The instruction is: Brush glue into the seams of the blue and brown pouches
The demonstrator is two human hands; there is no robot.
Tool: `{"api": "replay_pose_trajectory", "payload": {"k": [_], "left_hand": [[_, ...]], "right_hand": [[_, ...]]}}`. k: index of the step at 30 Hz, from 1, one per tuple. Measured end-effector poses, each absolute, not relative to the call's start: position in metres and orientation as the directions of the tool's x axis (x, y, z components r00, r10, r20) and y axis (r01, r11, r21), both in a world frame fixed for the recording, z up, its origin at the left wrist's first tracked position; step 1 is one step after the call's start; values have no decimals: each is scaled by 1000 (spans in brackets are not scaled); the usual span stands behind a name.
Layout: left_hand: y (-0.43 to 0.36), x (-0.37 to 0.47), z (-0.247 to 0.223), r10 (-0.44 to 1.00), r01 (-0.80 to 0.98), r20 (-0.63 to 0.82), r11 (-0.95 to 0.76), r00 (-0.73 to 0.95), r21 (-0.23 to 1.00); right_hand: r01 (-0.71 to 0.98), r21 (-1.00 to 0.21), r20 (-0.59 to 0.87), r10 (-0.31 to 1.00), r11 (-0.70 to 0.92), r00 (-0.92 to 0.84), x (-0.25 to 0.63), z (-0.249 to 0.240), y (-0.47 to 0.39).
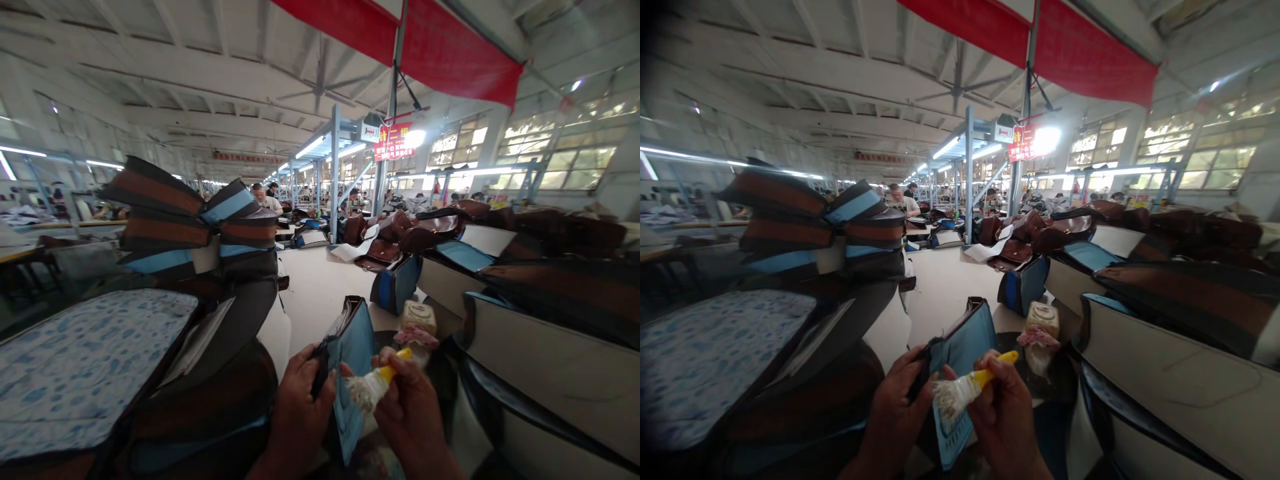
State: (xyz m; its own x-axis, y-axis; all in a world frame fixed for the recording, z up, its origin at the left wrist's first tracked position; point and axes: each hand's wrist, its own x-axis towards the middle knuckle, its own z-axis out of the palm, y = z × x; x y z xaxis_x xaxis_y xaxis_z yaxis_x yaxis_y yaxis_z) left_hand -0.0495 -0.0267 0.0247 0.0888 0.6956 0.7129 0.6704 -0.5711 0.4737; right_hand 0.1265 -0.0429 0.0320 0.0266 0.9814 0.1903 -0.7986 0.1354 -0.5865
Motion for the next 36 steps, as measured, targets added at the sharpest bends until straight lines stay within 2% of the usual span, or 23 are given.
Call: {"api": "replay_pose_trajectory", "payload": {"k": [4, 6, 8, 11, 13, 14, 16, 20, 24, 28, 31, 36], "left_hand": [[-28, -49, 28, 724, 623, 675, -594, 139, 509], [-30, -47, 30, 735, 597, 661, -601, 151, 532], [-30, -45, 31, 742, 577, 653, -603, 153, 551], [-30, -44, 34, 745, 556, 649, -609, 154, 566], [-29, -44, 34, 745, 548, 648, -614, 162, 568], [-29, -44, 34, 747, 549, 645, -610, 159, 571], [-28, -43, 34, 757, 557, 637, -595, 146, 579], [-27, -40, 33, 749, 546, 644, -608, 156, 576], [-26, -36, 32, 744, 561, 651, -608, 153, 562], [-26, -33, 35, 731, 547, 660, -630, 176, 552], [-28, -31, 37, 735, 550, 653, -627, 182, 552], [-31, -28, 34, 703, 560, 687, -649, 183, 515]], "right_hand": [[-615, -701, 251, 932, 362, 262, 141, 57, -42], [-409, -762, 378, 858, 502, 347, 141, 68, -38], [-147, -761, 573, 761, 632, 304, 137, 76, -32], [257, -573, 817, 567, 778, 103, 135, 84, -25], [427, -437, 884, 465, 792, 43, 137, 88, -25], [466, -406, 899, 436, 786, 46, 138, 90, -27], [469, -392, 905, 424, 792, 41, 140, 93, -31], [507, -301, 902, 413, 808, -124, 141, 89, -34], [536, -277, 928, 368, 797, -67, 142, 84, -35], [543, -239, 923, 362, 805, -131, 147, 85, -37], [594, -255, 937, 346, 763, -43, 151, 88, -42], [559, -268, 915, 388, 785, -106, 139, 89, -46]]}}
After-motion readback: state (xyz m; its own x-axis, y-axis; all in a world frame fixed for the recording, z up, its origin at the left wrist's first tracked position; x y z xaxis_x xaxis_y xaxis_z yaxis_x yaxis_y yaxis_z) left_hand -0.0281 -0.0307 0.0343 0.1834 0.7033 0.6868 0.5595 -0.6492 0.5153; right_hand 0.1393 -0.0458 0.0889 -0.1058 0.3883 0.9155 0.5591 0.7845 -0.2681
